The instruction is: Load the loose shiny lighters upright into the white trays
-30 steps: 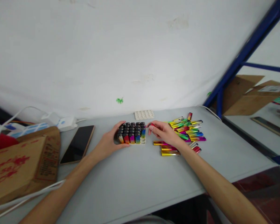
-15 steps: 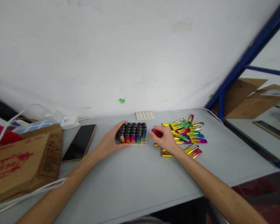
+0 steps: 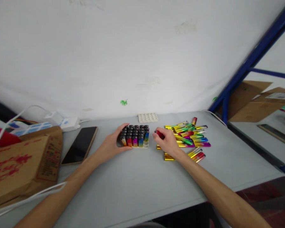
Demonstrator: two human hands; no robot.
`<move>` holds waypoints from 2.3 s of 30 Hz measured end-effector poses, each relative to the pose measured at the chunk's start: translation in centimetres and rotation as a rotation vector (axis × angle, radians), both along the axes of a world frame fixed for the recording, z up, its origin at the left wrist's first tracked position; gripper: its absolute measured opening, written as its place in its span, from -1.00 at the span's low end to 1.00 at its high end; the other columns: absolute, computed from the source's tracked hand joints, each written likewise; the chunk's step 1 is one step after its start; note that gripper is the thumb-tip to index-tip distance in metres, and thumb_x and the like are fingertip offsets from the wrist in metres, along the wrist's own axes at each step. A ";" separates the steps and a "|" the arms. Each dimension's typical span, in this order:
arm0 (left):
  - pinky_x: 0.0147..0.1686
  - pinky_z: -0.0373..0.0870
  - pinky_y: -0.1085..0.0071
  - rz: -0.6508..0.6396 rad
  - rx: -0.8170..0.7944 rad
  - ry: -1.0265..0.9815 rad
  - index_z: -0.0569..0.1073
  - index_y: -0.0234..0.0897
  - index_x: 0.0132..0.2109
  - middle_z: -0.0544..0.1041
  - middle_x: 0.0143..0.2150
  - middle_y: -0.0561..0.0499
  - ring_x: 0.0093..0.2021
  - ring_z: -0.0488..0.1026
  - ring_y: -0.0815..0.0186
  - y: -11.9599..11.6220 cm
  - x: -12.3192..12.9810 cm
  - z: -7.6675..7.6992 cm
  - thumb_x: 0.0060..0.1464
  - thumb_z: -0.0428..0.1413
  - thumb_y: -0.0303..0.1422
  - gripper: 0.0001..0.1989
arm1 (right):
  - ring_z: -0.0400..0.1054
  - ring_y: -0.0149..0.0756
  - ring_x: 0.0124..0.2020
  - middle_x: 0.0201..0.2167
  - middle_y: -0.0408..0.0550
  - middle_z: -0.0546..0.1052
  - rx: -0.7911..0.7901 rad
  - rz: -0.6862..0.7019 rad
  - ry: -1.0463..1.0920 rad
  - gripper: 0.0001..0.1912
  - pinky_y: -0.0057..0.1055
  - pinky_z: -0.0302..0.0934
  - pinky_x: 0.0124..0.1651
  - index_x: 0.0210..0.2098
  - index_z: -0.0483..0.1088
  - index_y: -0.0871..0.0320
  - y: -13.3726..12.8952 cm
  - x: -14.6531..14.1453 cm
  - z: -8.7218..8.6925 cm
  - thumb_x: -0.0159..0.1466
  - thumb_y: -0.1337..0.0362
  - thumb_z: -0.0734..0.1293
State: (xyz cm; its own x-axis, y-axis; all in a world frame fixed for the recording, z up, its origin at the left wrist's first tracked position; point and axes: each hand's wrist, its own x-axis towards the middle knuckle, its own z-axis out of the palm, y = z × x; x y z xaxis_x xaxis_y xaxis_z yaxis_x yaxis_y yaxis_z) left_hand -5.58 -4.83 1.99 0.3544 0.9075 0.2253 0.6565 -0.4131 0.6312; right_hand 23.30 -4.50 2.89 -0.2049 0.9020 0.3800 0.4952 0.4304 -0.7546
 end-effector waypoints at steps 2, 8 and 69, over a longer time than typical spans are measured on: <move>0.40 0.35 0.11 -0.002 0.012 0.000 0.11 -0.12 0.52 0.36 0.49 -0.15 0.42 0.40 -0.07 0.0 0.0 0.0 0.09 0.37 -0.03 -0.01 | 0.03 -0.41 -0.54 -0.62 -0.28 0.14 0.008 -0.001 -0.005 -0.63 -0.41 -0.09 -0.42 -0.53 0.16 0.07 0.0 0.1 0.0 0.33 0.08 0.27; 0.39 0.36 0.07 0.001 0.011 0.000 0.11 -0.13 0.52 0.37 0.48 -0.16 0.39 0.43 -0.07 0.1 0.0 0.0 0.08 0.36 -0.03 -0.01 | 0.04 -0.42 -0.54 -0.60 -0.29 0.15 0.047 0.036 -0.023 -0.54 -0.42 -0.07 -0.42 -0.50 0.17 0.07 -0.4 0.4 0.7 0.41 -0.04 0.27; 0.37 0.39 -0.02 0.003 0.009 -0.004 0.13 -0.16 0.52 0.40 0.46 -0.18 0.36 0.46 -0.14 0.2 0.0 -0.1 0.05 0.37 -0.01 0.01 | 0.49 -0.26 -0.37 -0.37 -0.09 0.65 -0.143 0.290 -0.398 -0.77 -0.37 0.29 -0.24 -0.20 0.61 0.13 2.2 7.6 3.9 0.35 0.08 0.49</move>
